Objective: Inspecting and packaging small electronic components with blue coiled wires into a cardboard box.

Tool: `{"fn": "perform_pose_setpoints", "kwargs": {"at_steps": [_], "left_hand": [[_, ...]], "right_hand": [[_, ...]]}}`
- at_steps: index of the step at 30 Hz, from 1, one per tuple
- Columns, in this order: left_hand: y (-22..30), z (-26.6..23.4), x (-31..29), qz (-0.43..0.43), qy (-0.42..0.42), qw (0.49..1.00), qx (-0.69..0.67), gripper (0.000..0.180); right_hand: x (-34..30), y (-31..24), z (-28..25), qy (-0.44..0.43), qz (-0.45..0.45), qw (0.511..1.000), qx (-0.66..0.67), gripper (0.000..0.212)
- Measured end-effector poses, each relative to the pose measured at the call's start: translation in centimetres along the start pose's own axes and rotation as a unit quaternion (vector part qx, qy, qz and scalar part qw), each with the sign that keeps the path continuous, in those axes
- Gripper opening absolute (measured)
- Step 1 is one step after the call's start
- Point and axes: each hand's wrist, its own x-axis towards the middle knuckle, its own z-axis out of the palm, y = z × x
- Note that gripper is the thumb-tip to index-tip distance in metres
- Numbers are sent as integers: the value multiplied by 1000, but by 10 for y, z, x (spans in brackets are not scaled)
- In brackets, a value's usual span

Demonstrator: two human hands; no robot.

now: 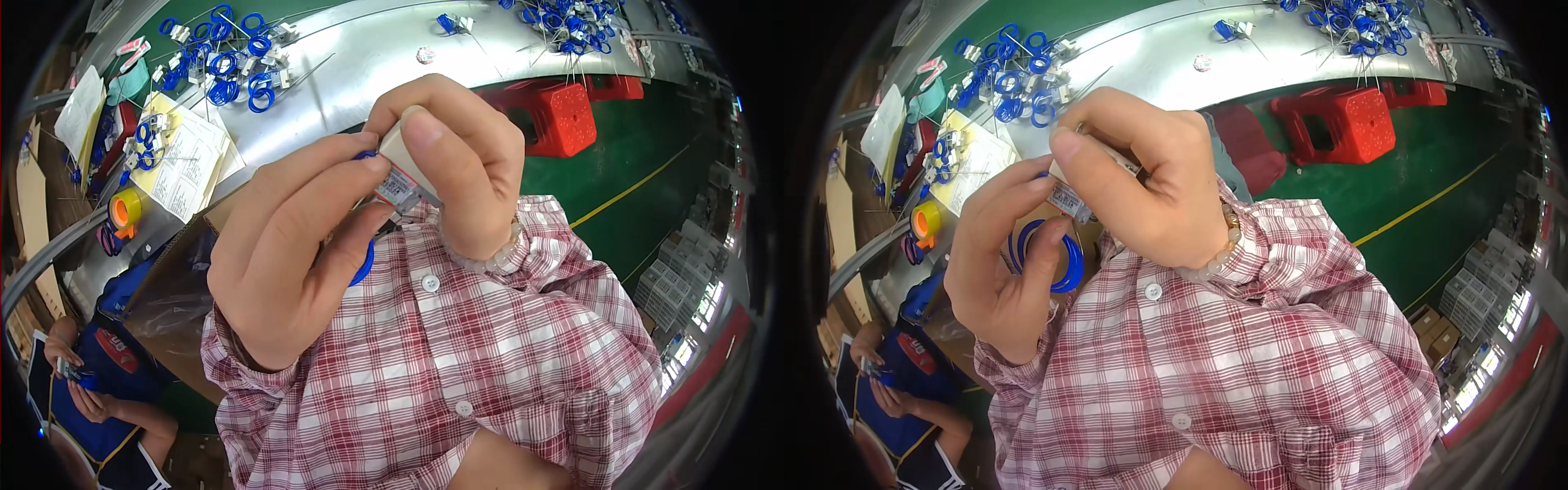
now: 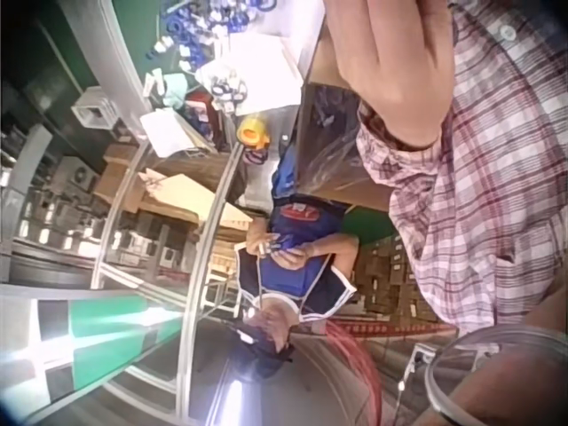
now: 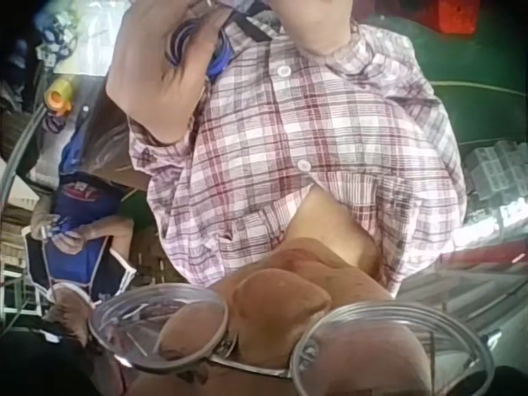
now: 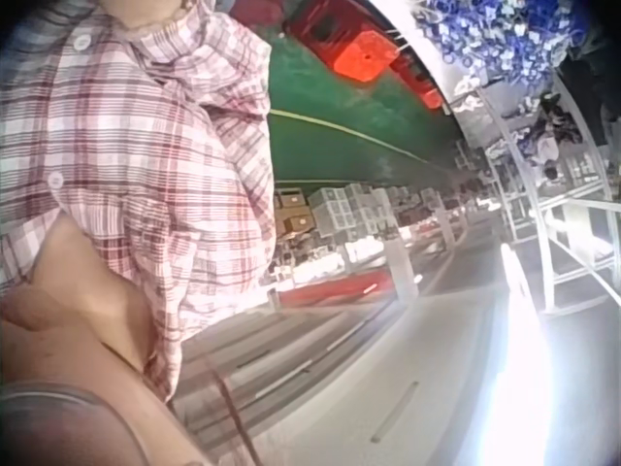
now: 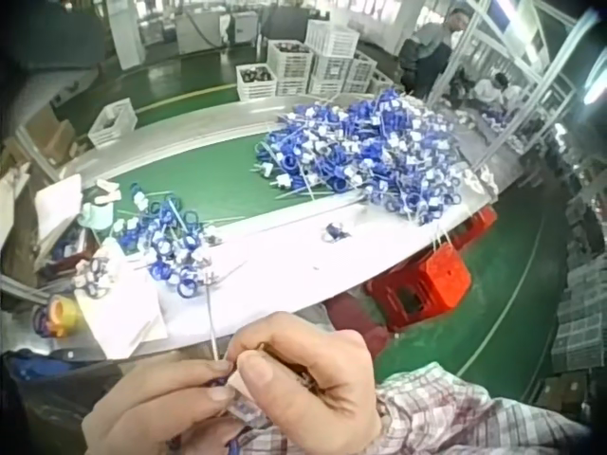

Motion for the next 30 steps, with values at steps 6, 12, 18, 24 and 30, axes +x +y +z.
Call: {"fn": "perform_pose_setpoints", "kwargs": {"at_steps": [6, 12, 18, 24, 30], "left_hand": [[-2, 8, -2, 32, 11, 999, 8, 30], [6, 12, -1, -49, 23, 998, -41, 29], [6, 16, 8, -44, 24, 998, -32, 23], [6, 17, 14, -56, 8, 998, -41, 19], [10, 24, 16, -86, 28, 995, -31, 17]], "right_hand": [[-2, 0, -3, 4, 17, 1000, 1, 29], [-1, -1, -5, 4, -15, 999, -34, 28], [-1, -1, -7, 10, -52, 996, -70, 23], [-4, 2, -7, 34, -44, 995, -77, 21], [-2, 2, -10, 35, -37, 992, -117, 21]]}}
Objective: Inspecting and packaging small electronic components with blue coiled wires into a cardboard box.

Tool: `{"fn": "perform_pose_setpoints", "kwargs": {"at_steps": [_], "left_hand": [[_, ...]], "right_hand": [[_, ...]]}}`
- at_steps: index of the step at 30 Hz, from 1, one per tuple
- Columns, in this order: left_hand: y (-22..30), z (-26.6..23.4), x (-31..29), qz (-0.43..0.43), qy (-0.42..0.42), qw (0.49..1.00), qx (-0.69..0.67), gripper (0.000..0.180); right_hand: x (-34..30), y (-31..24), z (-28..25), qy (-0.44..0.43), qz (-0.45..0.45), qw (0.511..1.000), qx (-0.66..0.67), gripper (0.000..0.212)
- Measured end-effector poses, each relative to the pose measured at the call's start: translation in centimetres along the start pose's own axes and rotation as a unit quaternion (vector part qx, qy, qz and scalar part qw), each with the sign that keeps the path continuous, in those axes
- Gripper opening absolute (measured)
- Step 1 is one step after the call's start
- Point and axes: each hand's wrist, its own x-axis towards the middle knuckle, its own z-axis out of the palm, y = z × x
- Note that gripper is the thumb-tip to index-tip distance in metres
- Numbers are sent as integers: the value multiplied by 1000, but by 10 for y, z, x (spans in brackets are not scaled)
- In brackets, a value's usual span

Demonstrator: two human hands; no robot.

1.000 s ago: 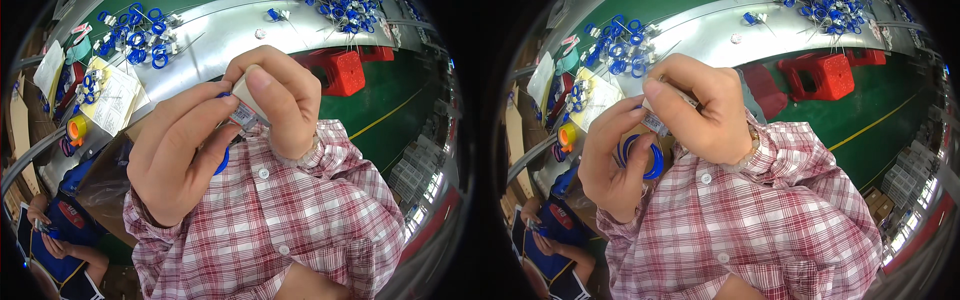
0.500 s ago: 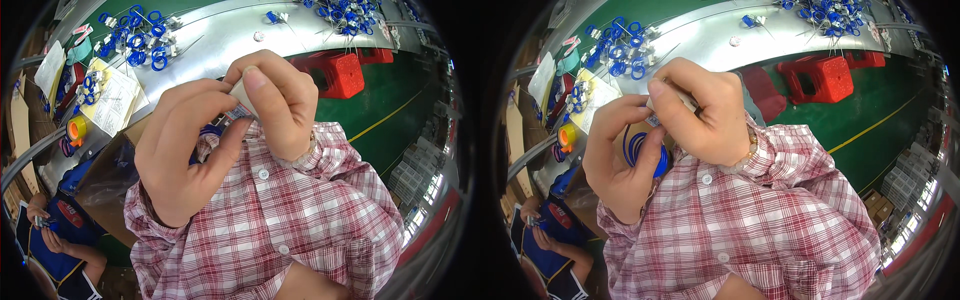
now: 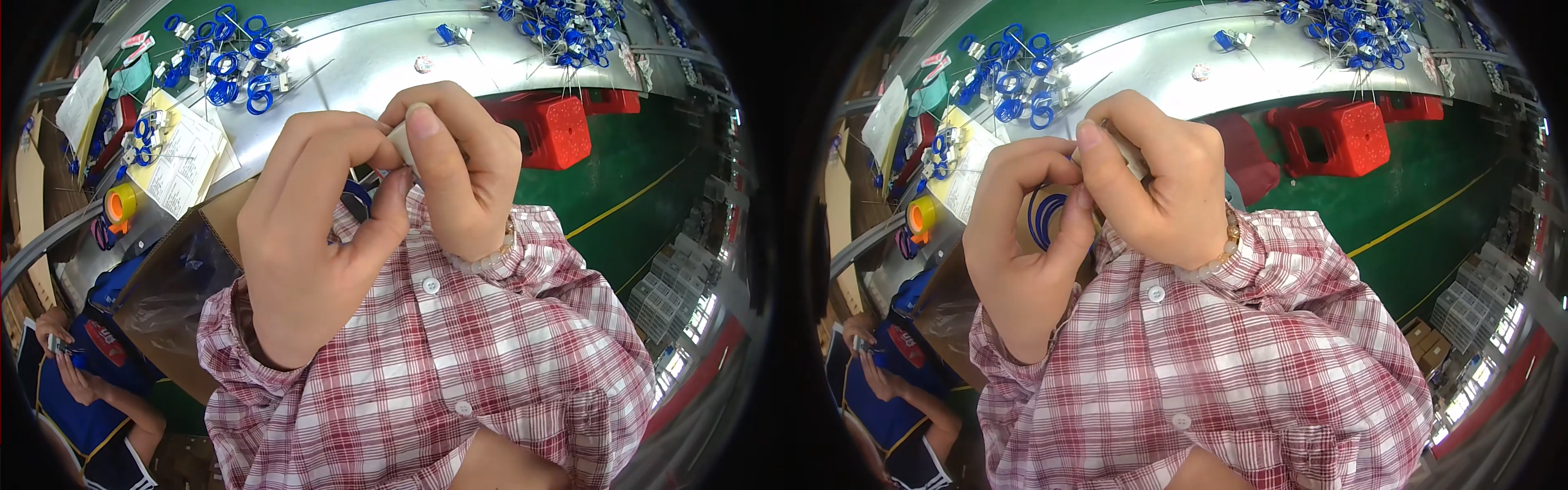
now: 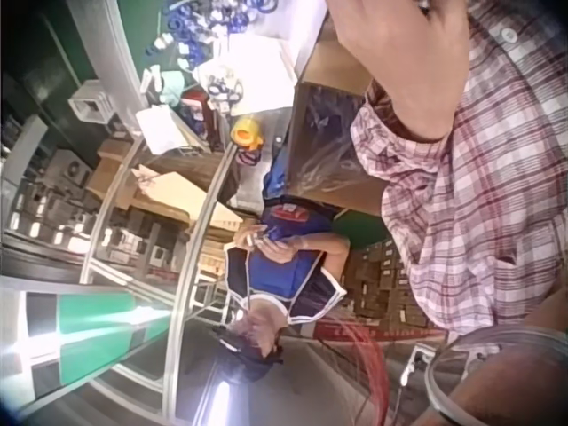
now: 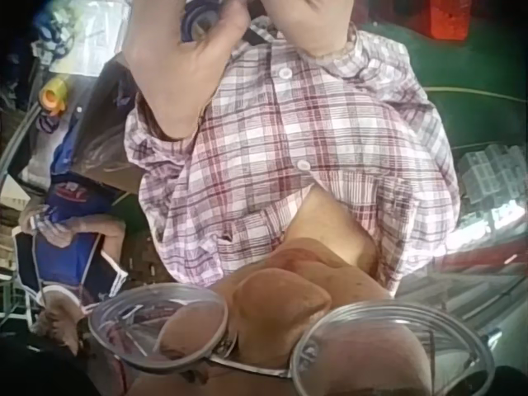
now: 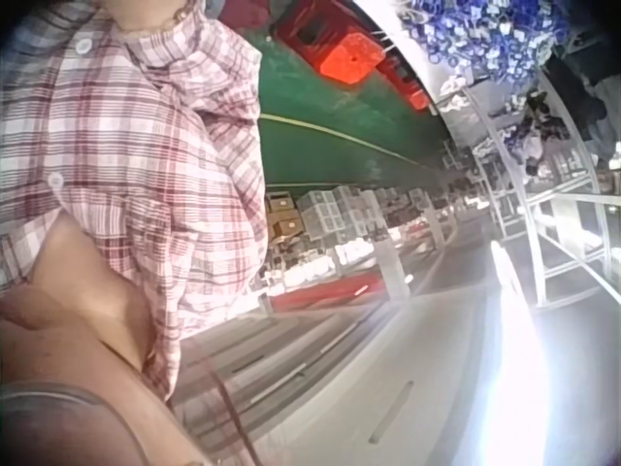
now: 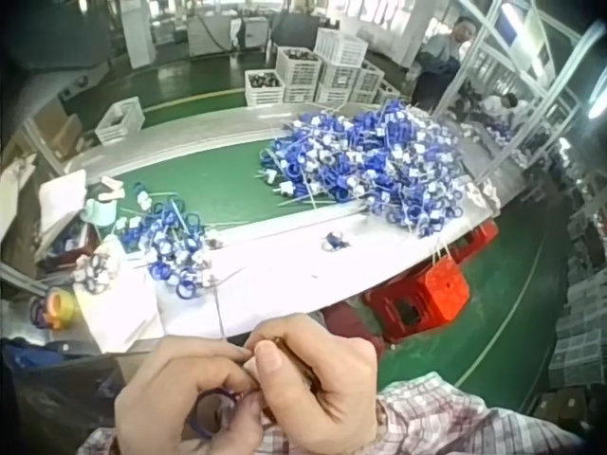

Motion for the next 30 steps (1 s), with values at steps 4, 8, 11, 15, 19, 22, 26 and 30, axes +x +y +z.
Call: {"fn": "perform_pose_setpoints", "kwargs": {"at_steps": [4, 8, 11, 15, 19, 22, 26, 30], "left_hand": [[-4, 4, 0, -1, 19, 1000, 15, 16], [-19, 9, 1, 15, 68, 997, 31, 19], [-15, 9, 0, 33, 72, 996, 37, 20], [-22, 9, 3, 91, 74, 982, 146, 19], [-31, 13, 8, 109, 90, 962, 232, 20], [-36, 16, 9, 118, 98, 960, 234, 28], [-39, 17, 10, 122, 108, 965, 207, 26], [-42, 12, 9, 121, 99, 972, 173, 24]], "right_hand": [[2, 3, 4, 15, 2, 1000, -2, 22], [4, 2, 3, -2, 12, 999, -34, 21], [6, 7, 7, 28, -5, 999, -25, 21], [7, 9, 11, 37, -20, 997, -58, 20], [7, 13, 13, 44, -17, 997, -63, 18], [6, 16, 12, 34, -15, 996, -76, 17], [7, 15, 11, 31, -5, 997, -75, 17], [9, 13, 12, 23, 4, 996, -88, 17]]}}
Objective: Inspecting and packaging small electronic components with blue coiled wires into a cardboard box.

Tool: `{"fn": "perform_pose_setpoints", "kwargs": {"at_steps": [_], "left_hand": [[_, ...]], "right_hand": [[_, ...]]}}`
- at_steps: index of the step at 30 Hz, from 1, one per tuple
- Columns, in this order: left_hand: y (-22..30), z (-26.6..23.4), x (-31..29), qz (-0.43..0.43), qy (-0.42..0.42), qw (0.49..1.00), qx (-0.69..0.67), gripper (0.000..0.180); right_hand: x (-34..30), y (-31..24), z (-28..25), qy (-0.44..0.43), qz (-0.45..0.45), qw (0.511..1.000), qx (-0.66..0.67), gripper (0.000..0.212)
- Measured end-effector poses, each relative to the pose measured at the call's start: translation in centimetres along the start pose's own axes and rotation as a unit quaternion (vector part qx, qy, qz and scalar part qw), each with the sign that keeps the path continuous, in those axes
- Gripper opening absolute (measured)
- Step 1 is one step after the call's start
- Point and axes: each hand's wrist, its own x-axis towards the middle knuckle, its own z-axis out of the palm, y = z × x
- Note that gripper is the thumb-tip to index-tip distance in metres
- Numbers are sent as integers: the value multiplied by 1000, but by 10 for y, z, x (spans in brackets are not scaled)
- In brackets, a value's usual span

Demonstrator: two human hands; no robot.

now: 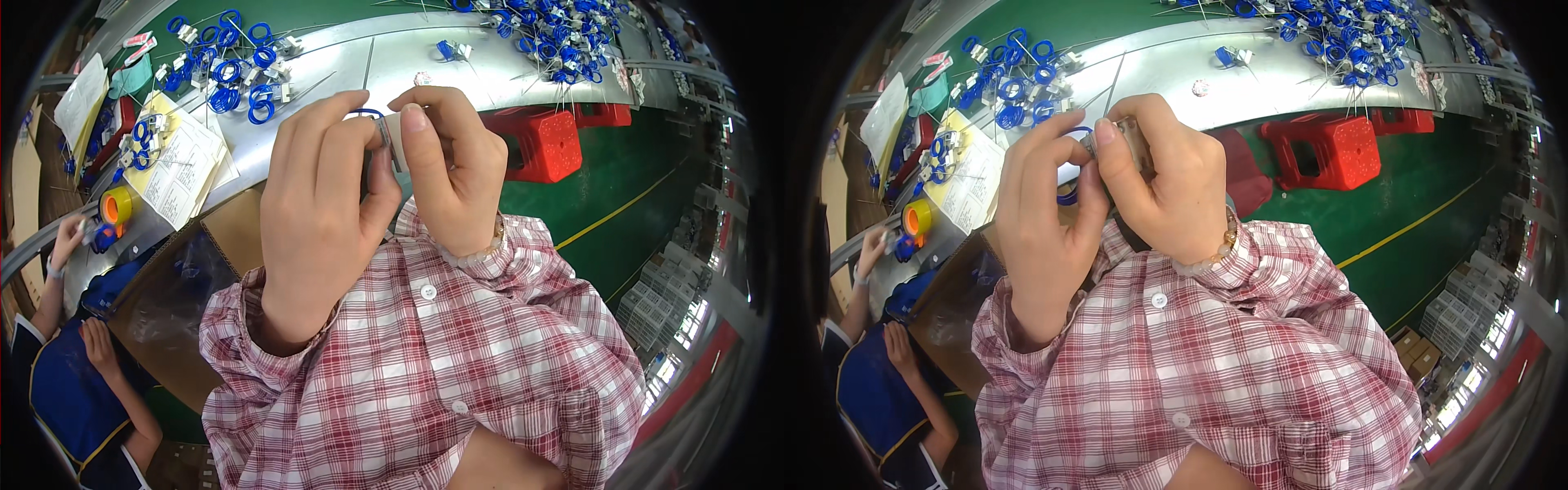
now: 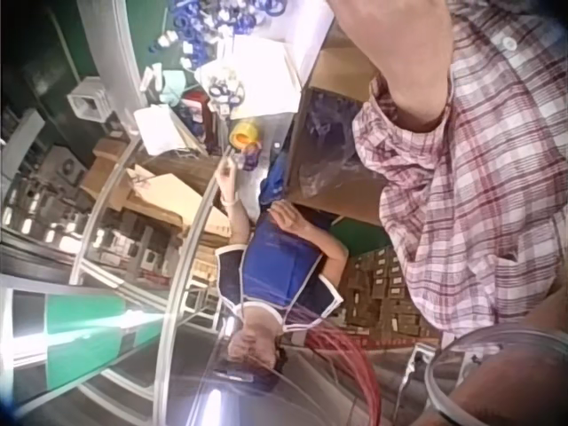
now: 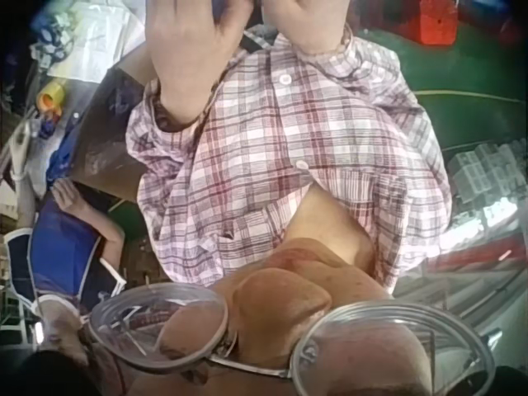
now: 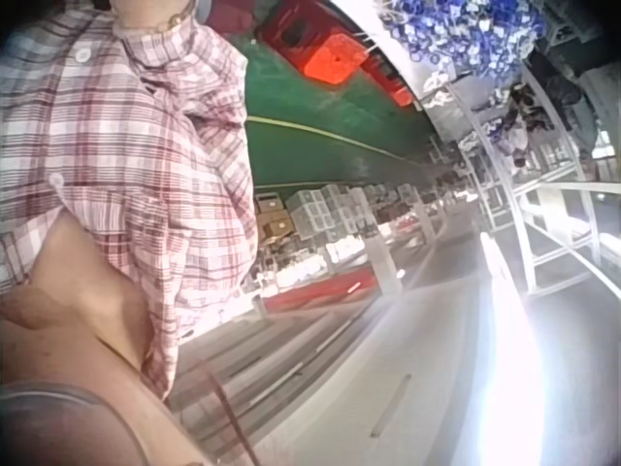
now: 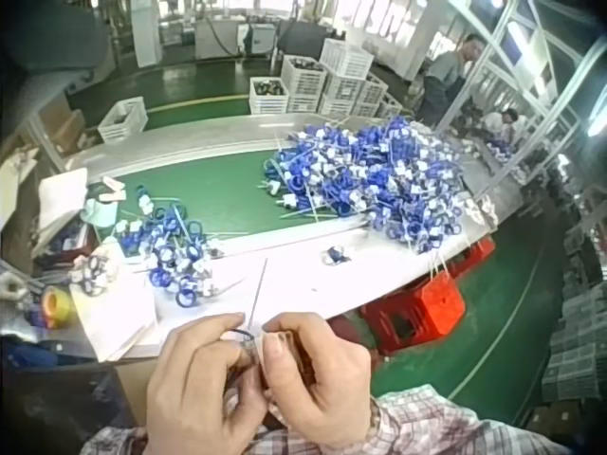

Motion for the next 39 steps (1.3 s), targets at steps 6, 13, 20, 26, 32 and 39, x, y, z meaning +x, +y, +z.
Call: {"fn": "perform_pose_setpoints", "kwargs": {"at_steps": [6, 13, 20, 26, 32, 39], "left_hand": [[-6, -9, 2, 13, -51, 996, 66, 24], [-10, -22, 2, 14, -106, 990, 90, 29], [-20, -22, -7, 24, -32, 997, 72, 20], [-29, -21, -13, -7, 26, 999, 33, 12], [-31, -24, -15, -23, -23, 999, -15, 9], [-32, -26, -9, 1, -57, 997, 58, 11]], "right_hand": [[3, 3, 10, 12, -23, 999, -19, 14], [3, 0, 15, -34, -36, 997, -62, 13], [3, -1, 23, -42, -51, 997, -48, 12], [2, -3, 22, -56, -36, 997, -44, 12], [2, -4, 22, -46, -14, 999, -22, 12], [3, -3, 22, -43, -11, 999, -27, 12]]}}
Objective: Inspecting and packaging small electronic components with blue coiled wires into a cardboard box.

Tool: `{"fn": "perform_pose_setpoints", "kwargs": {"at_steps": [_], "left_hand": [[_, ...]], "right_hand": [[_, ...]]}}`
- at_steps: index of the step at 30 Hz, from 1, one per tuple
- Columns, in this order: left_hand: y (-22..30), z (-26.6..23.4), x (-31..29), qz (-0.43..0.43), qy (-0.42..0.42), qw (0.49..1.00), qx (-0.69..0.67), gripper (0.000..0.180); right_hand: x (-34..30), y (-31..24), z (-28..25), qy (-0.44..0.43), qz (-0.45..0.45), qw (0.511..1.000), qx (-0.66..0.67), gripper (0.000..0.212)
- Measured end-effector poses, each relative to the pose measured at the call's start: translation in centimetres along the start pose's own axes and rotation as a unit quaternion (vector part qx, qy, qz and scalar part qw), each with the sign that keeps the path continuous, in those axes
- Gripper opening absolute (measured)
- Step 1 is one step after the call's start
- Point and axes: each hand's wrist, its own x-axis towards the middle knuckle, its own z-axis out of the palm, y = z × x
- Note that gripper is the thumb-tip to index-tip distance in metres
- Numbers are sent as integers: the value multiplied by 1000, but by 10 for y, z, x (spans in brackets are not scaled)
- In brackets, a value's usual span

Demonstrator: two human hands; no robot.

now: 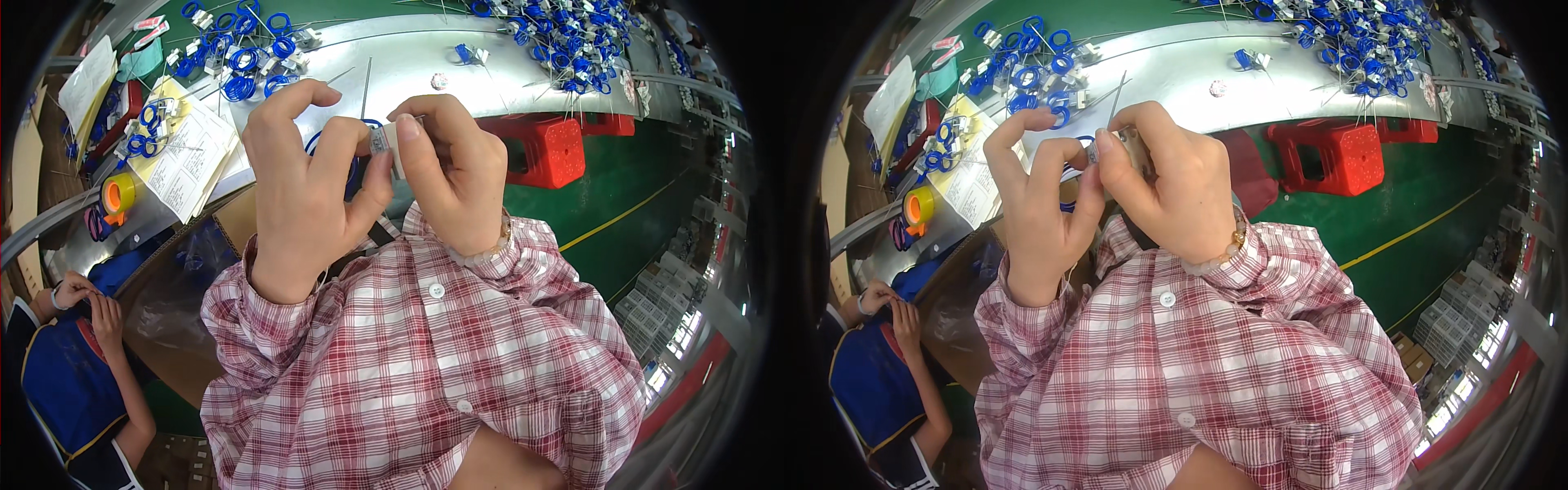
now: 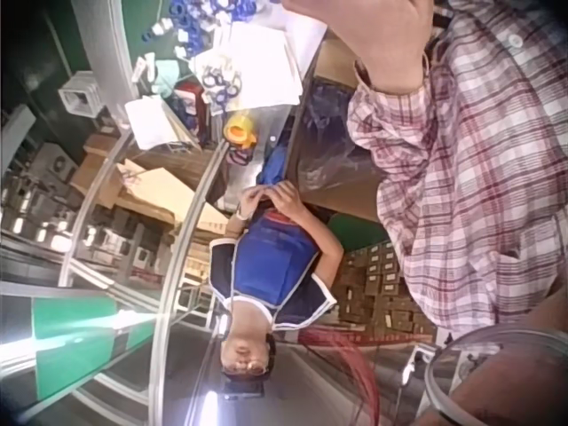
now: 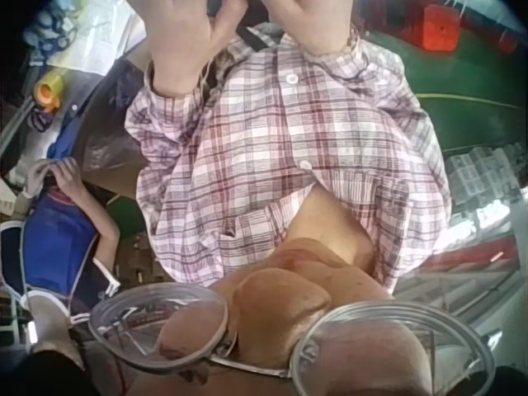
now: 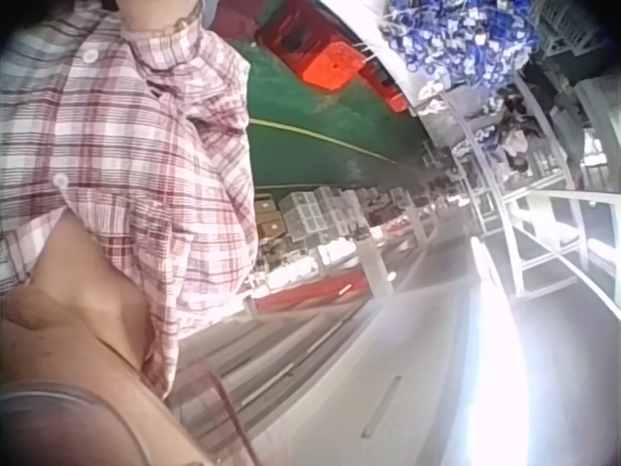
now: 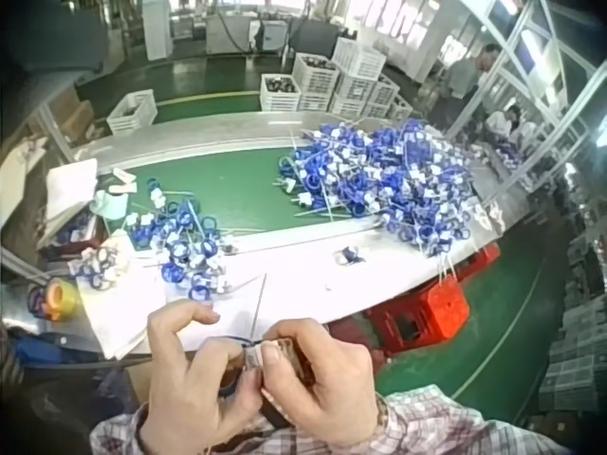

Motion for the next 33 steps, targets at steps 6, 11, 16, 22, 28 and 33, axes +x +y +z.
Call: {"fn": "perform_pose_setpoints", "kwargs": {"at_steps": [6, 11, 16, 22, 28, 33], "left_hand": [[-1, 9, -1, 42, 54, 997, 32, 18], [1, 13, 2, 62, 50, 995, 53, 19], [6, 19, 5, 68, 34, 996, 56, 20], [11, 29, 13, 80, 25, 996, 35, 20], [10, 49, 15, 45, -25, 998, -45, 20], [16, 82, 26, 14, -61, 994, -87, 16]], "right_hand": [[0, 3, 0, 12, -9, 1000, 1, 13], [0, 4, -4, 6, -17, 1000, -21, 12], [-1, 12, -10, 14, -17, 1000, -20, 11], [0, 17, -21, -9, -25, 998, -49, 11], [-3, 40, -30, -8, 38, 999, 1, 11], [-20, 73, -57, 6, 164, 982, 96, 16]]}}
